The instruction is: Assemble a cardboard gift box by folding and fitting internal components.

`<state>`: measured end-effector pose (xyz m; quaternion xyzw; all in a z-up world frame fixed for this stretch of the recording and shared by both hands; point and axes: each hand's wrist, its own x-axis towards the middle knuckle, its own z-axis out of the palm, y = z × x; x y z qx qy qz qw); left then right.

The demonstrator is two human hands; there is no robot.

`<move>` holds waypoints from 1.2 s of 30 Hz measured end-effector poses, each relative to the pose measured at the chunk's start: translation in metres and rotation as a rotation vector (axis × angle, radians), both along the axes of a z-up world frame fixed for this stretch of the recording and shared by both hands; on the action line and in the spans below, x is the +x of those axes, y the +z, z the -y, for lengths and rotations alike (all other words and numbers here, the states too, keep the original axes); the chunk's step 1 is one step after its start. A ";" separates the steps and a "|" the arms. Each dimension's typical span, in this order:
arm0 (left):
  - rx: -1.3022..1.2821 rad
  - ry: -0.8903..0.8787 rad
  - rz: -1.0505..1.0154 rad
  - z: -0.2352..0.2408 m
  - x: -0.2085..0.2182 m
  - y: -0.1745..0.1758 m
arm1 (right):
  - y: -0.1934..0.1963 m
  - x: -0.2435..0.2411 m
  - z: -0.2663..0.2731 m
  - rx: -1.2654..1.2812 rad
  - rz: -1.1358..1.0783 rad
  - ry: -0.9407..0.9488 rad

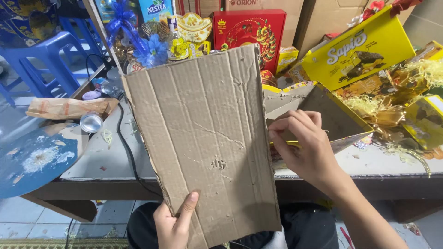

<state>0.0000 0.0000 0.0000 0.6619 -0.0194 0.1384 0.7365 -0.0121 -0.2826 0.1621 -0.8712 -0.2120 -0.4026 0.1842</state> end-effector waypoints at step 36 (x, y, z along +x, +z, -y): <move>0.165 -0.192 -0.340 -0.030 0.019 -0.039 | 0.038 0.003 0.024 0.239 -0.065 0.092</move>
